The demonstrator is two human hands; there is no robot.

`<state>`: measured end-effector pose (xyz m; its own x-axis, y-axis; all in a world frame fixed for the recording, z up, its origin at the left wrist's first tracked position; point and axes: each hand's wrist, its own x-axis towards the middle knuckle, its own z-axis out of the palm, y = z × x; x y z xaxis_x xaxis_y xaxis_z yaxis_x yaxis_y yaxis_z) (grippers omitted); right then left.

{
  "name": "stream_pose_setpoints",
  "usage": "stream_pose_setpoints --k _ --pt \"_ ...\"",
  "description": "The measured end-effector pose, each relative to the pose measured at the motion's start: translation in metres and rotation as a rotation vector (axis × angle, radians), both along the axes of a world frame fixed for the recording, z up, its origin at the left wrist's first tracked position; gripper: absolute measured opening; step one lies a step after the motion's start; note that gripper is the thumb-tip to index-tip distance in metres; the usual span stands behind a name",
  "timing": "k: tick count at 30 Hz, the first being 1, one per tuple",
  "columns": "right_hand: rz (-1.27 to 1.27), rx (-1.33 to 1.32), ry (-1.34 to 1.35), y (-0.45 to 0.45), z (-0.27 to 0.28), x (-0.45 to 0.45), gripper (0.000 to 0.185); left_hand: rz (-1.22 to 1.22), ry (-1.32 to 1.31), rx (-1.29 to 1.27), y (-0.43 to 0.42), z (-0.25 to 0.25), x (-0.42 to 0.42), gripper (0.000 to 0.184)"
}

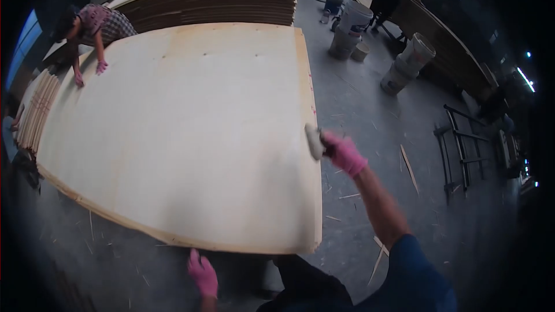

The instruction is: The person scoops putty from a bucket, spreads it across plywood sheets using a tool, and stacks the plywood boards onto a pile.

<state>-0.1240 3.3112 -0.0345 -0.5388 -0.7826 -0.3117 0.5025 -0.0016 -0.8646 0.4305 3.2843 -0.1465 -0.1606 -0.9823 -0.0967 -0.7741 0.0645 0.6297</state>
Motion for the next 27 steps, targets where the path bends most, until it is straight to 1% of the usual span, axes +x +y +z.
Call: stream_pose_setpoints --k 2,3,4,5,6,7,8,10,11,13,17,20,21,23,24,26,27 --pt "-0.119 0.064 0.031 -0.052 -0.027 -0.072 0.032 -0.175 -0.135 -0.159 -0.105 -0.031 -0.072 0.054" --pt "-0.175 0.088 0.06 -0.074 -0.036 -0.096 0.03 -0.218 -0.139 -0.223 -0.153 -0.049 -0.105 0.055" --pt "-0.225 0.112 0.098 -0.093 -0.047 -0.115 0.029 -0.211 -0.22 -0.196 -0.198 -0.051 -0.139 0.059" --pt "-0.198 0.073 0.018 -0.1 -0.051 -0.116 0.027 -0.188 -0.294 -0.185 -0.226 -0.042 -0.164 0.063" --pt "-0.175 0.048 -0.075 -0.104 -0.073 -0.114 0.026 -0.128 -0.418 -0.233 -0.244 -0.04 -0.192 0.067" --pt "-0.167 0.056 -0.182 -0.111 -0.117 -0.13 0.025 -0.092 -0.555 -0.252 -0.26 -0.058 -0.225 0.07" --pt "-0.099 0.346 0.385 -0.107 -0.171 -0.15 0.024 -0.089 -0.587 -0.228 -0.262 -0.059 -0.232 0.071" --pt "0.083 0.756 0.828 -0.124 -0.131 -0.151 0.024 -0.085 -0.653 -0.18 -0.264 -0.059 -0.24 0.074" --pt "0.17 0.792 0.966 -0.136 -0.116 -0.142 0.024 -0.088 -0.622 -0.24 -0.265 -0.065 -0.239 0.072" --pt "0.347 0.828 1.259 -0.16 -0.095 -0.125 0.025 -0.087 -0.608 -0.242 -0.267 -0.064 -0.242 0.072" --pt "0.398 0.636 1.369 -0.101 -0.109 -0.072 0.021 -0.101 -0.633 -0.237 -0.265 -0.063 -0.24 0.072" --pt "0.326 0.501 1.467 -0.037 -0.126 -0.007 0.026 -0.108 -0.629 -0.251 -0.272 -0.072 -0.238 0.072" --pt "0.405 0.529 1.546 -0.013 -0.126 0.015 0.04 -0.114 -0.626 -0.264 -0.274 -0.075 -0.24 0.072" --pt "0.365 0.662 1.596 0.029 -0.126 0.078 0.046 -0.132 -0.623 -0.295 -0.273 -0.079 -0.232 0.071" --pt "0.347 0.727 1.618 0.045 -0.126 0.108 0.048 -0.299 -0.562 -0.317 -0.274 -0.076 -0.217 0.071" --pt "0.358 0.82 1.566 0.077 -0.125 0.15 0.047 -0.6 -0.443 -0.35 -0.284 -0.06 -0.169 0.071" --pt "0.362 0.86 1.537 0.09 -0.126 0.165 0.046 -0.637 -0.452 -0.365 -0.293 -0.057 -0.128 0.07"
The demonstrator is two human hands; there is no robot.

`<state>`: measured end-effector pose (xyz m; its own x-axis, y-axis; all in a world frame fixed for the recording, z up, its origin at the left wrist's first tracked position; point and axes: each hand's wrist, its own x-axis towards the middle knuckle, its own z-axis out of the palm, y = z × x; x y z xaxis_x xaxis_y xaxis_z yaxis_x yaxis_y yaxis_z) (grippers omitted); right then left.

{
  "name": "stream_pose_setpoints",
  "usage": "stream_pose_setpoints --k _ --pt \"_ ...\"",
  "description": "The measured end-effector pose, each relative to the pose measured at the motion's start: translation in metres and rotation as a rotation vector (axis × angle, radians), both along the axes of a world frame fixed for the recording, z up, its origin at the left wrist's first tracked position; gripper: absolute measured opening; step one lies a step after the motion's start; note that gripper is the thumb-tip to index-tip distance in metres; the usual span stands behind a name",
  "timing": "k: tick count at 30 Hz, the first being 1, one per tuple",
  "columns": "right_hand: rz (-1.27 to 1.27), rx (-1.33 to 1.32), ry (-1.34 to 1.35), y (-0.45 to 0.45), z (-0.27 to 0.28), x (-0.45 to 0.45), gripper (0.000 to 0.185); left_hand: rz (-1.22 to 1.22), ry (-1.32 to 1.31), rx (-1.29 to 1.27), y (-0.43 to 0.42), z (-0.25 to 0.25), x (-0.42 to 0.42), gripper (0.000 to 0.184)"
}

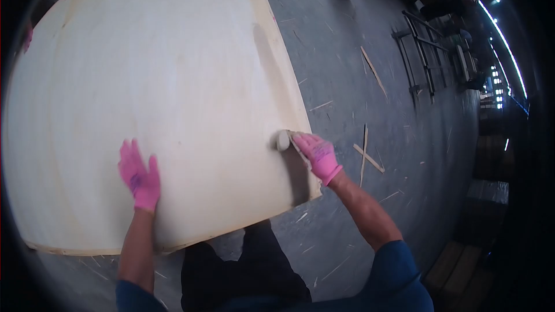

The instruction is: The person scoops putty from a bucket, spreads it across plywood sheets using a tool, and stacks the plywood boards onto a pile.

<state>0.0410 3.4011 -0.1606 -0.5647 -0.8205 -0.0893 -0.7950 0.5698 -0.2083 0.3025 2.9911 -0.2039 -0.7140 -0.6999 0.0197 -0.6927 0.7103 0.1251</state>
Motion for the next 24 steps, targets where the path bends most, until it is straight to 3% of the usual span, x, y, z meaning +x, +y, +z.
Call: stream_pose_setpoints --k 1,3,5,7,11,15,19,20,23,24 --pt "-0.032 -0.073 0.022 0.004 -0.008 -0.002 0.046 -0.031 -0.007 -0.016 -0.01 -0.002 0.048 0.069" --pt "-0.097 -0.223 0.067 0.0 -0.029 -0.028 0.045 0.126 -0.144 -0.096 -0.018 -0.013 0.142 0.067" --pt "-0.179 -0.23 -0.001 -0.034 -0.017 -0.042 0.04 0.193 -0.135 -0.18 -0.007 -0.017 0.186 0.064" --pt "-0.047 -0.236 -0.112 -0.031 -0.002 -0.02 0.037 0.189 -0.136 -0.218 -0.003 -0.017 0.216 0.062" --pt "0.07 -0.239 -0.122 0.049 0.006 0.049 0.038 0.182 -0.082 -0.242 -0.001 -0.033 0.224 0.059" --pt "-0.109 -0.192 -0.067 0.091 0.01 0.135 0.036 0.161 -0.039 -0.298 0.003 -0.04 0.224 0.058" --pt "-0.434 -0.272 -0.219 0.04 0.01 0.188 0.025 0.167 -0.044 -0.272 0.006 -0.038 0.22 0.061" --pt "-0.415 -0.361 -0.177 0.019 -0.001 0.196 0.016 0.157 -0.036 -0.268 0.007 -0.04 0.221 0.062" --pt "-0.42 -0.23 -0.271 -0.057 0.018 0.204 0.017 0.136 -0.034 -0.249 0.009 -0.034 0.222 0.065" --pt "-0.363 -0.3 -0.133 -0.059 0.005 0.212 0.017 0.119 -0.02 -0.243 0.01 -0.035 0.223 0.066"
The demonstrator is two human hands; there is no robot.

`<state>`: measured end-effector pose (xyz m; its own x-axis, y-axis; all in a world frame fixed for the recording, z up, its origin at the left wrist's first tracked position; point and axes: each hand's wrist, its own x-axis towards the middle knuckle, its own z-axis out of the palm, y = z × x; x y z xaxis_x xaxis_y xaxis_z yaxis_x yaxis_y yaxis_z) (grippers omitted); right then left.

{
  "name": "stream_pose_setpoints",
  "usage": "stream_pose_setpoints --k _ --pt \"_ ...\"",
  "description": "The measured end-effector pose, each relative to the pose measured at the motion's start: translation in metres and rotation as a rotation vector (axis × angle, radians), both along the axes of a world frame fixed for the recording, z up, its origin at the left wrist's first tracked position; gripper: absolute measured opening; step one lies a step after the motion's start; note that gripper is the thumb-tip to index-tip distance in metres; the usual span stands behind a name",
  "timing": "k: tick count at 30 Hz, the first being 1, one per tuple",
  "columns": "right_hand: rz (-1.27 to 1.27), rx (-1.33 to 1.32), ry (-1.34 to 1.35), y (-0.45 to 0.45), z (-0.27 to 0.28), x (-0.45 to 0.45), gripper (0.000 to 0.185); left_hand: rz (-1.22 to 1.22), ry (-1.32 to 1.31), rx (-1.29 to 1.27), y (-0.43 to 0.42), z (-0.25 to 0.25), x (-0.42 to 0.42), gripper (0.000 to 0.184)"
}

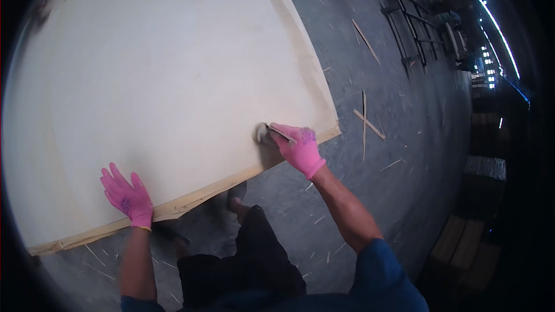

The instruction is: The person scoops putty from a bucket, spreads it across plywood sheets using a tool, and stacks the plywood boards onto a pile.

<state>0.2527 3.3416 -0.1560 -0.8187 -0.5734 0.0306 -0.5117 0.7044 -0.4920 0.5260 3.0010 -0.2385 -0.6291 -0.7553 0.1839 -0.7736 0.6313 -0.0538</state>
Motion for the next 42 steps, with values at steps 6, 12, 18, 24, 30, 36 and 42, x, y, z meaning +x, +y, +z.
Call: stream_pose_setpoints --k 6,12,18,24,30,36,42 --pt "0.109 -0.006 0.162 -0.014 -0.016 0.072 0.018 0.029 0.024 0.074 0.013 -0.004 -0.012 0.069" --pt "-0.515 -0.818 -0.612 -0.059 -0.083 0.031 0.017 -0.163 -0.05 0.11 -0.072 0.001 0.046 0.069" --pt "-0.012 -0.063 -0.212 -0.086 -0.021 -0.026 0.018 0.316 -0.067 -0.066 -0.214 -0.035 0.169 0.059" --pt "0.079 0.086 0.033 -0.047 -0.021 0.102 0.024 0.28 -0.072 -0.116 -0.221 -0.052 0.179 0.06" --pt "-0.02 -0.064 -0.098 -0.185 -0.028 0.114 0.021 0.284 -0.041 -0.083 -0.211 -0.041 0.171 0.062" --pt "0.102 0.034 0.09 -0.178 -0.032 0.186 0.021 0.312 -0.079 -0.054 -0.209 -0.047 0.167 0.066" --pt "0.04 -0.13 0.03 -0.279 -0.052 0.21 0.02 0.221 -0.006 0.008 -0.2 -0.037 0.166 0.069"
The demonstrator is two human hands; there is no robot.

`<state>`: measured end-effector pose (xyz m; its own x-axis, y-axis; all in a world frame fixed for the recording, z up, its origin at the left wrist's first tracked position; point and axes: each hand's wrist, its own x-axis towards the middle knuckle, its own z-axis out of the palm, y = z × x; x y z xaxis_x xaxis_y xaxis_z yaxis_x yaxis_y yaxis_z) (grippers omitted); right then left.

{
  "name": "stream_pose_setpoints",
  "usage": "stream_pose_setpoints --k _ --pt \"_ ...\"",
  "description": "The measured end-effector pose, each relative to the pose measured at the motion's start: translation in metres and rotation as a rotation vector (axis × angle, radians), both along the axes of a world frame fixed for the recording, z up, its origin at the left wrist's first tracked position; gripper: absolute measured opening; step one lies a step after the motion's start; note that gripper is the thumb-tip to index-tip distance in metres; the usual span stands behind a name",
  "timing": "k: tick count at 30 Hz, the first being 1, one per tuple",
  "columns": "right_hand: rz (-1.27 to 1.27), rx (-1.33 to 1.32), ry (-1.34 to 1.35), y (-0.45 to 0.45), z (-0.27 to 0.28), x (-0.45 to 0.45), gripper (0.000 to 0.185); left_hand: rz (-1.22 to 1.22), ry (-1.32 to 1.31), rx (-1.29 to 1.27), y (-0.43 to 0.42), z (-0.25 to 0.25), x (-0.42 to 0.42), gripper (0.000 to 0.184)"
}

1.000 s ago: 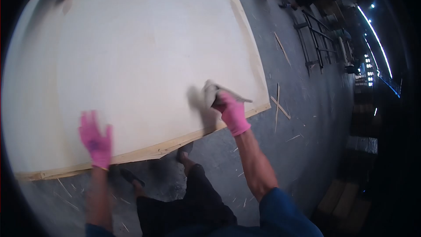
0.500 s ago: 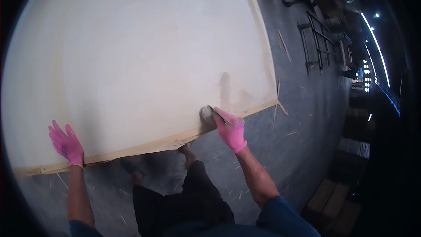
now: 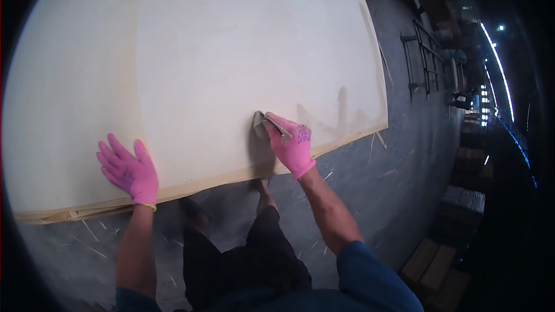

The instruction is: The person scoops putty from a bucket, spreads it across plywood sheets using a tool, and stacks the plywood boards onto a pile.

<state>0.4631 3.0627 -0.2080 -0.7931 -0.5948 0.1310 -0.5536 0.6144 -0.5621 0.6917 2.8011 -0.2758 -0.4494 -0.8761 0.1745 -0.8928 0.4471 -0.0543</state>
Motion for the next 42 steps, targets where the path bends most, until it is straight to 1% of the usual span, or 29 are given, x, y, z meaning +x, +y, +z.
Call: stream_pose_setpoints --k 3,4,5,7,10,11,13,14,15,17,18,19,22,25,27,28,30,31,34,36,38,39,40,42 --pt "0.108 0.207 0.105 0.027 0.002 0.049 0.027 -0.017 0.021 0.039 0.0 0.001 -0.003 0.071" --pt "0.113 0.181 0.089 0.031 0.0 0.068 0.034 -0.021 0.031 0.064 0.0 0.002 -0.004 0.071" --pt "0.139 0.163 0.134 0.024 -0.004 0.082 0.036 -0.025 0.04 0.078 0.001 0.003 -0.003 0.072" --pt "0.178 0.198 0.092 -0.005 -0.004 0.094 0.042 -0.048 0.065 0.088 -0.003 0.005 -0.005 0.074" --pt "-0.118 -0.067 -0.6 -0.089 0.015 0.071 0.02 -0.309 0.078 0.229 -0.033 0.024 0.001 0.078" --pt "-0.161 -0.165 -0.856 -0.111 0.002 0.044 0.02 -0.316 0.05 0.251 -0.066 0.026 -0.002 0.08" --pt "-0.146 -0.354 -0.95 -0.169 -0.012 -0.016 0.019 -0.318 0.004 0.285 -0.156 0.022 -0.003 0.083" --pt "-0.187 -0.468 -1.05 -0.209 -0.01 -0.049 0.019 -0.171 0.057 0.21 -0.207 0.017 -0.005 0.081" --pt "-0.247 -0.569 -1.159 -0.248 -0.007 -0.081 0.019 -0.02 0.071 0.194 -0.25 0.013 -0.002 0.08" --pt "-0.216 -0.709 -1.268 -0.326 -0.015 -0.147 0.024 0.282 0.114 0.174 -0.315 0.016 -0.007 0.08" --pt "-0.206 -0.764 -1.321 -0.364 -0.016 -0.175 0.024 0.288 0.045 0.136 -0.322 0.008 -0.006 0.078" --pt "-0.202 -0.818 -1.372 -0.398 -0.018 -0.195 0.024 0.282 0.037 0.145 -0.326 0.01 -0.006 0.078" --pt "-0.103 -0.811 -1.273 -0.469 -0.033 -0.231 0.027 0.26 0.031 0.172 -0.33 0.021 -0.011 0.078" --pt "0.02 0.08 -0.451 -0.529 -0.004 -0.28 0.025 0.25 0.033 0.172 -0.337 0.022 -0.01 0.079" --pt "0.194 0.234 -0.175 -0.565 0.023 -0.272 0.024 0.247 0.035 0.173 -0.337 0.015 -0.01 0.079" --pt "0.273 0.323 -0.043 -0.57 0.028 -0.262 0.023 0.236 0.042 0.166 -0.335 0.013 -0.01 0.08" --pt "0.362 0.271 0.248 -0.55 -0.009 -0.24 0.022 0.2 0.061 0.142 -0.338 0.013 -0.008 0.08" --pt "0.407 0.243 0.403 -0.538 -0.019 -0.226 0.022 0.198 0.064 0.127 -0.341 0.01 -0.009 0.08" --pt "0.362 0.271 0.239 -0.483 -0.009 -0.146 0.022 0.157 0.074 0.094 -0.343 0.001 -0.004 0.079" --pt "0.36 0.305 0.203 -0.439 -0.008 -0.086 0.026 0.11 0.096 0.077 -0.343 0.003 0.003 0.08" --pt "0.319 0.355 0.189 -0.394 -0.008 -0.015 0.034 -0.135 0.059 0.179 -0.35 0.02 0.029 0.079" --pt "0.29 0.382 0.196 -0.374 -0.005 0.02 0.038 -0.252 0.044 0.229 -0.354 0.03 0.044 0.079" --pt "0.264 0.41 0.206 -0.352 -0.001 0.051 0.042 -0.371 0.028 0.294 -0.375 0.029 0.07 0.077" --pt "0.249 0.45 0.191 -0.305 -0.003 0.105 0.048 -0.348 0.048 0.21 -0.413 0.019 0.146 0.077"
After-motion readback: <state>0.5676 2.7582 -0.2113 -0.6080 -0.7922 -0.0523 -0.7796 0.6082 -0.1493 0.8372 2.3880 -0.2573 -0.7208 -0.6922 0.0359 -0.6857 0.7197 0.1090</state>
